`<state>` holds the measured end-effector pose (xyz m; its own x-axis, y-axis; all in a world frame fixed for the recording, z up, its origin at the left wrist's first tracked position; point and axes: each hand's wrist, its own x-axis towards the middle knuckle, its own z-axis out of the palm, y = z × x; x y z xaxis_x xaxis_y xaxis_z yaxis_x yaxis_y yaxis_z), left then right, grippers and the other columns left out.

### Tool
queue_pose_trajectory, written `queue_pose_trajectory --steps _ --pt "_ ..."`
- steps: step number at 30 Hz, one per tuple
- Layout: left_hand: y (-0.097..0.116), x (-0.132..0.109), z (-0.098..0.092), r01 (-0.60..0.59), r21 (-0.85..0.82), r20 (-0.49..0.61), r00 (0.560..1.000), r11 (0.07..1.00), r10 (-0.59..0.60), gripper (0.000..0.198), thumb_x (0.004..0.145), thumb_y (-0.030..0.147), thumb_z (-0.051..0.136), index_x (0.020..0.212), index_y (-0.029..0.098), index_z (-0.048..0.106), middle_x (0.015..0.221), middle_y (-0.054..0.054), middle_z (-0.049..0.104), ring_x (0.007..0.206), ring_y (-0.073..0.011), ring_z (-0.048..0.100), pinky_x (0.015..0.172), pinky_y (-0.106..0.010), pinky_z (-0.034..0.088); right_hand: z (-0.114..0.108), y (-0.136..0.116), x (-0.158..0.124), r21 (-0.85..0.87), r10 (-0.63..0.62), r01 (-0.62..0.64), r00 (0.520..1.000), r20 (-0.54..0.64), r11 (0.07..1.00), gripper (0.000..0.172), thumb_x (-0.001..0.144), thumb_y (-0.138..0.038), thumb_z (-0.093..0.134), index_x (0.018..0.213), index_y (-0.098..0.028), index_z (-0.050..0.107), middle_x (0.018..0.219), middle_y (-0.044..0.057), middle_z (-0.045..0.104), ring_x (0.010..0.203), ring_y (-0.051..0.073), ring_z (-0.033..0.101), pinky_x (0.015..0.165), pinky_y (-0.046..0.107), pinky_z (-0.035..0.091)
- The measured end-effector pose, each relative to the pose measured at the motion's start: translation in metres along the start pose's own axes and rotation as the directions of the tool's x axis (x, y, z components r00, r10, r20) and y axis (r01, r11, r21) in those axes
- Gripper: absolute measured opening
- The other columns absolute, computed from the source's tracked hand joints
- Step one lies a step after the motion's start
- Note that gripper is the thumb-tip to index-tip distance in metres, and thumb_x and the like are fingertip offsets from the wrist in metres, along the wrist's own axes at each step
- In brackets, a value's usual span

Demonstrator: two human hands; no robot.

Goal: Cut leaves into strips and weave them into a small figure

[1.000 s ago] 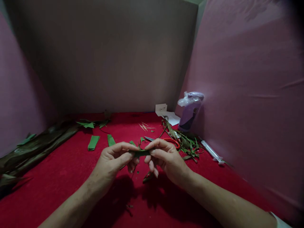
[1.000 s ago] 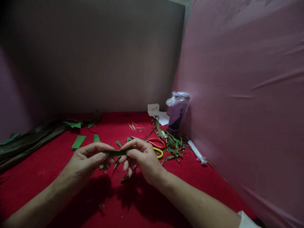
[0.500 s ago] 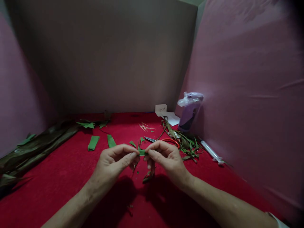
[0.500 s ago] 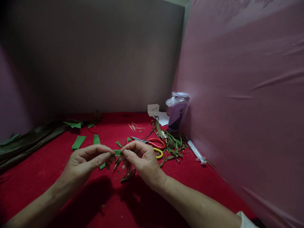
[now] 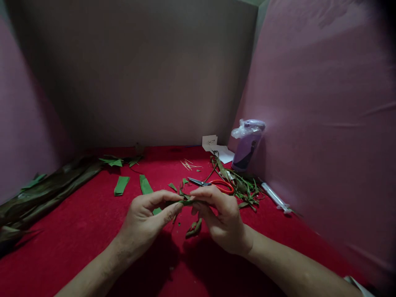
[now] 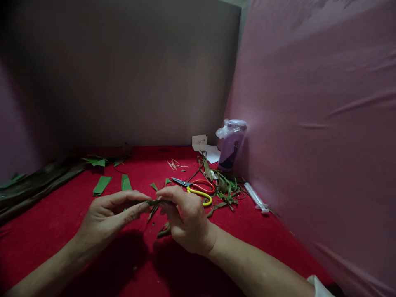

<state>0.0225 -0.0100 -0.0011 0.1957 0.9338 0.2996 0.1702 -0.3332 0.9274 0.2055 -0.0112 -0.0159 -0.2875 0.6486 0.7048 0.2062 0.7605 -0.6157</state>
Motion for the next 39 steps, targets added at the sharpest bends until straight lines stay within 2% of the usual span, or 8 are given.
queue_pose_trajectory --steps 5,8,15,19,23,29,34,39 --pt "0.000 0.000 -0.001 -0.056 0.058 0.042 0.998 0.997 0.053 0.010 0.074 0.026 0.064 0.079 0.020 0.070 0.073 -0.003 0.070 0.069 -0.0181 0.063 0.065 -0.027 0.049 -0.001 -0.002 0.003 -0.089 -0.016 0.018 0.999 0.028 0.996 0.018 0.084 -0.015 0.051 0.101 -0.019 0.054 0.078 0.004 0.061 0.066 0.014 0.057 0.061 0.027 0.047" --pt "0.001 0.000 -0.002 -0.063 0.064 0.074 0.996 0.996 0.058 0.009 0.075 0.026 0.063 0.077 0.021 0.070 0.070 -0.002 0.068 0.066 -0.0163 0.061 0.063 -0.025 0.048 0.000 -0.004 0.004 -0.116 0.033 -0.029 0.999 0.037 0.993 0.009 0.084 -0.019 0.054 0.090 -0.018 0.060 0.072 0.004 0.062 0.062 0.013 0.056 0.059 0.026 0.045" --pt "-0.001 0.001 0.001 0.049 -0.056 0.034 0.998 0.997 -0.047 0.005 0.070 0.025 0.068 0.071 0.022 0.071 0.065 -0.001 0.068 0.062 -0.0142 0.060 0.060 -0.024 0.048 0.004 -0.001 0.003 0.177 0.322 -0.333 0.943 0.086 0.926 0.015 0.084 -0.027 0.054 0.075 -0.017 0.059 0.057 -0.001 0.053 0.044 0.009 0.050 0.043 0.021 0.041" --pt "0.001 0.003 0.000 0.142 -0.131 0.027 0.990 0.981 -0.139 0.009 0.066 0.024 0.071 0.074 0.022 0.072 0.069 -0.002 0.072 0.064 -0.0149 0.063 0.061 -0.024 0.050 0.005 0.002 0.004 0.244 0.404 -0.412 0.911 0.085 0.878 0.016 0.083 -0.028 0.054 0.073 -0.017 0.057 0.053 -0.003 0.051 0.041 0.008 0.047 0.040 0.020 0.039" --pt "0.001 0.004 0.000 0.152 -0.120 0.038 0.988 0.981 -0.148 0.010 0.065 0.024 0.072 0.074 0.022 0.072 0.068 -0.001 0.071 0.062 -0.0141 0.063 0.059 -0.022 0.050 0.006 0.003 0.004 0.175 0.388 -0.394 0.919 0.069 0.902 0.015 0.084 -0.028 0.053 0.074 -0.017 0.057 0.054 -0.002 0.052 0.042 0.008 0.047 0.041 0.020 0.039" --pt "-0.003 0.001 0.003 0.090 -0.058 0.010 0.996 0.994 -0.090 0.008 0.069 0.025 0.068 0.074 0.020 0.071 0.067 -0.002 0.070 0.062 -0.0153 0.063 0.057 -0.023 0.049 0.007 0.002 0.002 -0.022 0.256 -0.255 0.966 0.022 0.967 0.014 0.085 -0.026 0.053 0.079 -0.016 0.060 0.058 -0.001 0.055 0.045 0.008 0.049 0.046 0.021 0.040" --pt "-0.005 -0.001 0.008 -0.026 0.152 -0.104 0.994 0.988 0.042 0.007 0.072 0.023 0.064 0.070 0.019 0.069 0.063 0.000 0.068 0.057 -0.0136 0.060 0.053 -0.021 0.046 0.011 -0.004 -0.001 -0.120 0.147 -0.151 0.988 -0.042 0.981 0.012 0.084 -0.019 0.053 0.076 -0.015 0.061 0.059 0.000 0.058 0.050 0.009 0.053 0.052 0.022 0.042" --pt "-0.007 -0.004 0.012 -0.125 0.308 -0.171 0.968 0.943 0.184 0.008 0.074 0.019 0.062 0.076 0.020 0.070 0.071 0.000 0.072 0.063 -0.0143 0.064 0.059 -0.021 0.049 0.019 -0.007 -0.005 -0.109 0.189 -0.192 0.981 -0.038 0.975 0.013 0.085 -0.021 0.052 0.082 -0.014 0.062 0.060 0.001 0.059 0.051 0.011 0.055 0.053 0.022 0.043"
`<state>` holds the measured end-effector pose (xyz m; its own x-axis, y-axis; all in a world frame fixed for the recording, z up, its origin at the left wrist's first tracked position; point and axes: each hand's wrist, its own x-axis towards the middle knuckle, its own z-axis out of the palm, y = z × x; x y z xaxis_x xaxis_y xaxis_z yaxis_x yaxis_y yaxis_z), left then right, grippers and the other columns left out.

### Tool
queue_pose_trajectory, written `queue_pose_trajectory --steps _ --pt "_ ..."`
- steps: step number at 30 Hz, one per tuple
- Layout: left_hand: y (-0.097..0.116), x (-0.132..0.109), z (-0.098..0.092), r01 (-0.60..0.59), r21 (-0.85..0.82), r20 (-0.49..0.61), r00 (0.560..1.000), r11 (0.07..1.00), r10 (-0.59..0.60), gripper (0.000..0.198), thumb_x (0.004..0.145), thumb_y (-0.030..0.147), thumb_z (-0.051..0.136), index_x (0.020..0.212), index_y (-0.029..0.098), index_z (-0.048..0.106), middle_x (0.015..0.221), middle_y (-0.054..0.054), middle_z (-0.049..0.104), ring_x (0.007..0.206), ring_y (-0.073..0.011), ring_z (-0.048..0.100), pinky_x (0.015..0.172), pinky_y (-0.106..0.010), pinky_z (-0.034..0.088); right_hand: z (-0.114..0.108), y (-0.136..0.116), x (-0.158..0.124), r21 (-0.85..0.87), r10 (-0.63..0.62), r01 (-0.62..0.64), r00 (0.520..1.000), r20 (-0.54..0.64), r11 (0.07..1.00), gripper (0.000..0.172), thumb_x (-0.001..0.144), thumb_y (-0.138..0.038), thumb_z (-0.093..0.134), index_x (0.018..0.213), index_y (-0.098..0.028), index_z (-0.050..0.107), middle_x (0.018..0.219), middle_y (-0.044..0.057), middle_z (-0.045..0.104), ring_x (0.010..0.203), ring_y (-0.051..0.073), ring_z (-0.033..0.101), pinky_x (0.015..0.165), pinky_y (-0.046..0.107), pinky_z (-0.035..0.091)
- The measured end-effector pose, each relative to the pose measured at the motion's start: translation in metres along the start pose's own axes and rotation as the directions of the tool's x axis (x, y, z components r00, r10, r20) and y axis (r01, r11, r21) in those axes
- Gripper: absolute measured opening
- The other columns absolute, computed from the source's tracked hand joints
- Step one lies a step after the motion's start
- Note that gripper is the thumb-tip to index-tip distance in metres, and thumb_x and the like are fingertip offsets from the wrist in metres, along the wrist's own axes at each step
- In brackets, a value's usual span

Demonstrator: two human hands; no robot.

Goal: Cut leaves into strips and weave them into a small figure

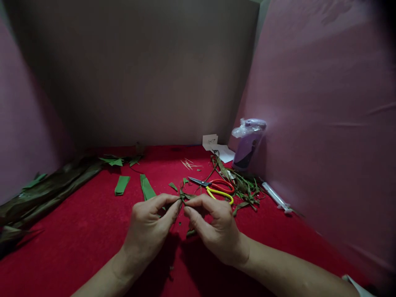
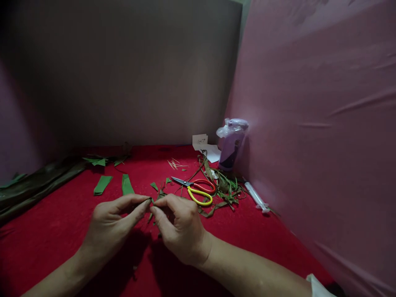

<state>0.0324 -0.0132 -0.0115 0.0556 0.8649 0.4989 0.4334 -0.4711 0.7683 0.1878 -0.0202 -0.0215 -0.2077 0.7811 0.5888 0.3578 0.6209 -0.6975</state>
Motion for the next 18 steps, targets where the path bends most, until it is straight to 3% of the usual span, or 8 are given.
queue_pose_trajectory --steps 9,14,18 --pt "0.0033 -0.0047 0.0035 -0.025 -0.009 0.022 0.999 1.000 0.025 0.020 0.076 0.020 0.062 0.094 0.020 0.070 0.087 -0.004 0.073 0.075 -0.0171 0.067 0.069 -0.024 0.053 0.0035 -0.0001 -0.0017 -0.030 -0.054 0.050 0.991 -0.121 0.998 0.012 0.082 -0.013 0.055 0.090 -0.014 0.065 0.074 0.004 0.067 0.066 0.013 0.062 0.065 0.023 0.048" --pt "0.0013 -0.0091 0.0047 0.104 -0.146 0.136 0.987 0.984 -0.084 0.029 0.081 0.026 0.056 0.109 0.025 0.065 0.103 -0.004 0.070 0.090 -0.0182 0.065 0.081 -0.026 0.050 0.0033 0.0006 -0.0007 -0.039 -0.075 0.069 0.986 -0.147 0.997 0.016 0.081 -0.011 0.055 0.093 -0.013 0.065 0.079 0.005 0.068 0.072 0.013 0.063 0.069 0.023 0.049" --pt "0.0007 -0.0094 0.0056 0.202 -0.255 0.180 0.971 0.946 -0.159 0.028 0.083 0.028 0.053 0.109 0.027 0.065 0.101 -0.002 0.071 0.092 -0.0174 0.065 0.083 -0.026 0.049 0.0026 0.0011 -0.0007 -0.023 -0.039 0.036 0.989 -0.146 0.999 0.015 0.082 -0.013 0.055 0.092 -0.014 0.065 0.077 0.005 0.068 0.071 0.014 0.063 0.068 0.025 0.048"
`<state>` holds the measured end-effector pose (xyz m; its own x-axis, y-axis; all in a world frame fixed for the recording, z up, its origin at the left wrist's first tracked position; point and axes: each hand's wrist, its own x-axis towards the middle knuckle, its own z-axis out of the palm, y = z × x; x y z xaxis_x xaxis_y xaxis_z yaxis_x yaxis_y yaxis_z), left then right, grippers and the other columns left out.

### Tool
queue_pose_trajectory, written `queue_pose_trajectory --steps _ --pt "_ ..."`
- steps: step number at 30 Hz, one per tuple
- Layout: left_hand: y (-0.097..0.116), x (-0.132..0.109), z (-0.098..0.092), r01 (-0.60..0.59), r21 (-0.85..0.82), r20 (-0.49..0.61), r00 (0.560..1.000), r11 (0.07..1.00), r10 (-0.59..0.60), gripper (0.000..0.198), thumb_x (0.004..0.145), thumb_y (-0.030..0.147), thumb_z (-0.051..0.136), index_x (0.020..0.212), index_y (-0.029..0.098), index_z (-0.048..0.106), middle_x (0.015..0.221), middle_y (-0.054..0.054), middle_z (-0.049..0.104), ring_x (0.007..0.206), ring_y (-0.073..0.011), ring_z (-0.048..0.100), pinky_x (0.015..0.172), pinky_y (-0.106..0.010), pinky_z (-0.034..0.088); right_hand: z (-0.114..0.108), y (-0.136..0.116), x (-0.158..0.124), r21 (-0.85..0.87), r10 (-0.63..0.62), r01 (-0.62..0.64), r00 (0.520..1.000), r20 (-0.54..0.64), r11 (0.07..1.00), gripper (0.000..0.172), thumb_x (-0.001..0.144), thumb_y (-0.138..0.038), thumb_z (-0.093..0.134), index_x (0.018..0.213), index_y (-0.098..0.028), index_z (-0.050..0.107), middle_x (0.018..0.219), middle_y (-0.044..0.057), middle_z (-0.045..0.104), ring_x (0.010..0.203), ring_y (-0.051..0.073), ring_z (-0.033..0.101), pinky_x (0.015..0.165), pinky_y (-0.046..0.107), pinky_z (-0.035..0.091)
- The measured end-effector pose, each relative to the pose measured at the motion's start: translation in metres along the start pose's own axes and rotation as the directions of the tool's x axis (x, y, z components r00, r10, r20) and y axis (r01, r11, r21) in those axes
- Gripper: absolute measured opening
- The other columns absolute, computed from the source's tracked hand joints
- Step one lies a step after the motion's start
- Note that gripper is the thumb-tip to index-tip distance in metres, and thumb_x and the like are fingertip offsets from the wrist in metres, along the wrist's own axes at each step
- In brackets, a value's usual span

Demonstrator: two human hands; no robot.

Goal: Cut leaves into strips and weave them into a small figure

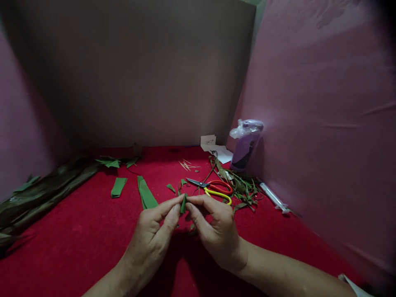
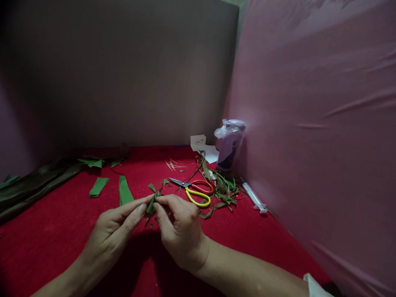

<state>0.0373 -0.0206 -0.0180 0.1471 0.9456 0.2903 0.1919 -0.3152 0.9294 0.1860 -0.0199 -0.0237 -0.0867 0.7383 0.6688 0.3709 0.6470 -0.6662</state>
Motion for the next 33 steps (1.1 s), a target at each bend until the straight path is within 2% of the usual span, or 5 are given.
queue_pose_trajectory --steps 6,11,24,28,33 --pt "0.009 0.007 0.001 0.101 -0.198 -0.080 0.990 0.975 -0.119 0.015 0.071 0.022 0.067 0.085 0.023 0.072 0.083 0.000 0.073 0.076 -0.0142 0.065 0.069 -0.020 0.051 -0.001 0.000 -0.001 0.036 -0.003 0.002 1.000 0.025 0.999 0.014 0.083 -0.013 0.054 0.091 -0.015 0.064 0.075 0.004 0.065 0.066 0.013 0.059 0.064 0.025 0.047" --pt "0.014 0.011 -0.001 0.216 -0.370 -0.039 0.968 0.904 -0.247 0.024 0.062 0.019 0.075 0.086 0.021 0.070 0.084 0.000 0.073 0.077 -0.0134 0.064 0.068 -0.019 0.050 0.001 0.002 -0.002 0.088 0.002 -0.008 0.997 0.073 0.996 0.014 0.084 -0.014 0.052 0.093 -0.016 0.062 0.076 0.003 0.063 0.064 0.012 0.056 0.062 0.024 0.046" --pt "0.014 0.012 -0.006 0.249 -0.413 -0.023 0.959 0.876 -0.283 0.016 0.057 0.019 0.078 0.068 0.016 0.067 0.065 0.001 0.067 0.062 -0.0109 0.059 0.059 -0.020 0.048 -0.002 -0.001 -0.001 0.137 0.129 -0.167 0.959 0.252 0.976 0.014 0.085 -0.026 0.053 0.092 -0.016 0.059 0.068 0.002 0.061 0.057 0.012 0.057 0.055 0.024 0.048" --pt "0.012 0.014 -0.007 0.251 -0.422 -0.024 0.958 0.871 -0.287 0.015 0.058 0.018 0.078 0.069 0.017 0.068 0.067 0.001 0.067 0.063 -0.0108 0.060 0.062 -0.020 0.048 0.002 0.003 -0.002 0.274 0.223 -0.300 0.934 0.278 0.914 0.013 0.088 -0.028 0.049 0.085 -0.017 0.056 0.061 -0.001 0.058 0.051 0.009 0.056 0.048 0.020 0.046" --pt "0.011 0.013 -0.008 0.272 -0.454 0.083 0.961 0.849 -0.263 0.008 0.065 0.020 0.074 0.070 0.017 0.069 0.066 0.001 0.066 0.063 -0.0098 0.059 0.063 -0.019 0.047 0.005 0.004 -0.001 0.467 0.313 -0.422 0.903 0.296 0.777 0.017 0.085 -0.034 0.054 0.082 -0.017 0.055 0.062 -0.002 0.058 0.049 0.008 0.056 0.042 0.017 0.044"
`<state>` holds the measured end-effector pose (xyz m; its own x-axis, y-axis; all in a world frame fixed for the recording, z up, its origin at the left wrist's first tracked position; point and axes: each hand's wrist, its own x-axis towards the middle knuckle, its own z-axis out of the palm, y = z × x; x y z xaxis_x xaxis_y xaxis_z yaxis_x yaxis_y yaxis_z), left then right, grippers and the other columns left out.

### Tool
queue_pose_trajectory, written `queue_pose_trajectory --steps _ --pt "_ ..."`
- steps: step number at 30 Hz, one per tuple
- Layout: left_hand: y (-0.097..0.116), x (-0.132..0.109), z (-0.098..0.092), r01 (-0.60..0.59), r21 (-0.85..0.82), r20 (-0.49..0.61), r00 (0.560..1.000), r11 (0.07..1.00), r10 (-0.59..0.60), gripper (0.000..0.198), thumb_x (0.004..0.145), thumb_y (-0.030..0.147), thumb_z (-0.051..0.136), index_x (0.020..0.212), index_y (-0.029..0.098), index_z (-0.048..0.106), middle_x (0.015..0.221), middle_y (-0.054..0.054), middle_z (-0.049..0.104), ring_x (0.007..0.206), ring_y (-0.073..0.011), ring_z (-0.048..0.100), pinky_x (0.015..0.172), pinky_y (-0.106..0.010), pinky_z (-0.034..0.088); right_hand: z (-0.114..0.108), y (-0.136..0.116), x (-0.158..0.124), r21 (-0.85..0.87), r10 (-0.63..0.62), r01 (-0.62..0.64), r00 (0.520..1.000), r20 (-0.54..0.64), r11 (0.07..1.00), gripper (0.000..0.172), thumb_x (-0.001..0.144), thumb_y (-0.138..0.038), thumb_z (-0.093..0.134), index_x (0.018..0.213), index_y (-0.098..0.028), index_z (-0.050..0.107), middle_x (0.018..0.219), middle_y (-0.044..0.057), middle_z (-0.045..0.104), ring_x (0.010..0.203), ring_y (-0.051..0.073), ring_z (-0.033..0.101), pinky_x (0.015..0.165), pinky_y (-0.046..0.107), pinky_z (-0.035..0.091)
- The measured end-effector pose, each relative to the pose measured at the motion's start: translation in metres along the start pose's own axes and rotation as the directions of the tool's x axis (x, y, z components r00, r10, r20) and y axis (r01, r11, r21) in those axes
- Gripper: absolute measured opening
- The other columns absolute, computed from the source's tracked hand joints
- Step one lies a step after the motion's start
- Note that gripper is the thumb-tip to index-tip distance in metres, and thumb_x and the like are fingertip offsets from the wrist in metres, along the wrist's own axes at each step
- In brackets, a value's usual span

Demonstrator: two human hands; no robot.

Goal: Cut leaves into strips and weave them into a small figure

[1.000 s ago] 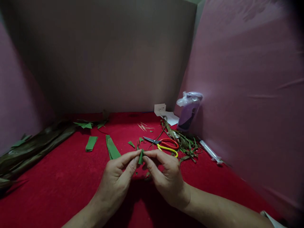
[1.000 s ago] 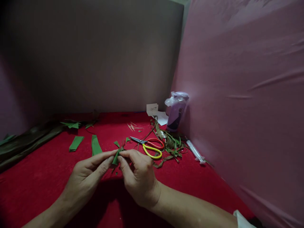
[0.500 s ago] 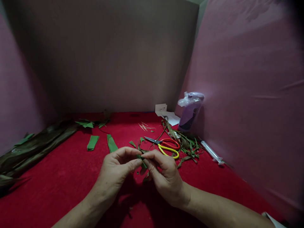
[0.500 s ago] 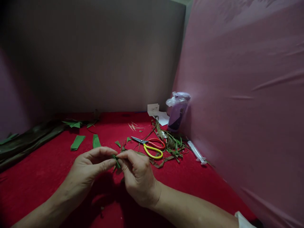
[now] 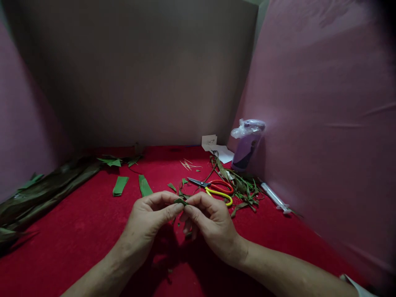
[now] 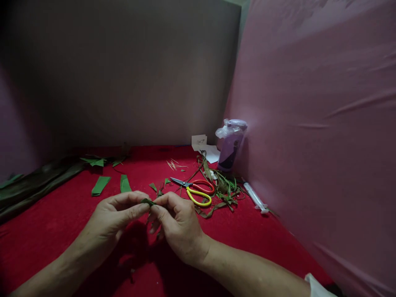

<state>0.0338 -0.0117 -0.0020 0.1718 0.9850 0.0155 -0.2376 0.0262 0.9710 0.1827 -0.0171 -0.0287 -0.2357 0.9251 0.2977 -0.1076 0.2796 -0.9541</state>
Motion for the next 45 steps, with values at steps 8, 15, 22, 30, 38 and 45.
queue_pose_trajectory --steps 8,15,22,30,38,45 --pt "-0.001 0.002 0.001 0.000 -0.038 -0.016 1.000 0.999 -0.001 0.006 0.065 0.020 0.073 0.069 0.018 0.070 0.065 0.002 0.065 0.063 -0.0092 0.057 0.062 -0.018 0.045 0.001 0.000 0.003 0.101 0.082 -0.082 0.997 0.004 0.991 0.021 0.081 -0.035 0.058 0.080 -0.015 0.054 0.063 -0.002 0.059 0.047 0.008 0.058 0.039 0.016 0.044" --pt "-0.001 -0.001 0.001 0.004 -0.044 -0.040 0.999 0.999 -0.006 0.008 0.064 0.021 0.074 0.070 0.017 0.071 0.068 0.000 0.067 0.065 -0.0111 0.058 0.063 -0.020 0.046 0.000 0.002 0.003 0.072 0.070 -0.071 0.997 0.008 0.995 0.022 0.083 -0.036 0.055 0.077 -0.015 0.054 0.063 -0.001 0.058 0.047 0.006 0.056 0.038 0.014 0.043" --pt "-0.002 0.002 0.001 -0.046 -0.011 -0.047 0.998 0.999 0.045 0.005 0.067 0.022 0.072 0.068 0.017 0.070 0.064 0.002 0.065 0.064 -0.0088 0.056 0.063 -0.017 0.044 0.000 0.001 0.003 0.080 0.085 -0.087 0.996 0.037 0.993 0.024 0.083 -0.038 0.056 0.077 -0.015 0.053 0.062 -0.002 0.058 0.046 0.006 0.055 0.038 0.014 0.042" --pt "-0.001 0.003 0.002 0.036 -0.127 -0.068 0.997 0.991 -0.045 0.009 0.064 0.021 0.075 0.070 0.016 0.070 0.066 0.001 0.067 0.064 -0.0088 0.057 0.063 -0.018 0.044 -0.002 0.004 0.002 0.008 0.046 -0.046 0.999 0.026 0.999 0.022 0.086 -0.036 0.051 0.078 -0.016 0.052 0.062 -0.002 0.056 0.046 0.006 0.053 0.039 0.015 0.042" --pt "-0.003 0.003 -0.001 0.052 -0.136 -0.053 0.997 0.989 -0.059 0.011 0.062 0.020 0.076 0.070 0.016 0.070 0.066 0.000 0.067 0.064 -0.0095 0.058 0.064 -0.019 0.044 -0.011 -0.010 0.006 -0.390 -0.152 0.171 0.985 0.080 0.905 0.024 0.089 -0.033 0.046 0.074 -0.016 0.056 0.055 -0.002 0.054 0.048 0.008 0.051 0.047 0.020 0.041" --pt "-0.003 0.006 -0.004 0.100 -0.123 -0.089 0.990 0.987 -0.111 0.012 0.063 0.022 0.076 0.071 0.017 0.069 0.063 0.002 0.066 0.058 -0.0081 0.057 0.063 -0.019 0.043 -0.074 -0.030 0.037 -0.992 -0.060 0.061 0.997 0.055 0.114 0.008 0.077 -0.016 0.053 0.079 -0.016 0.061 0.082 0.007 0.060 0.067 0.015 0.054 0.059 0.027 0.034"
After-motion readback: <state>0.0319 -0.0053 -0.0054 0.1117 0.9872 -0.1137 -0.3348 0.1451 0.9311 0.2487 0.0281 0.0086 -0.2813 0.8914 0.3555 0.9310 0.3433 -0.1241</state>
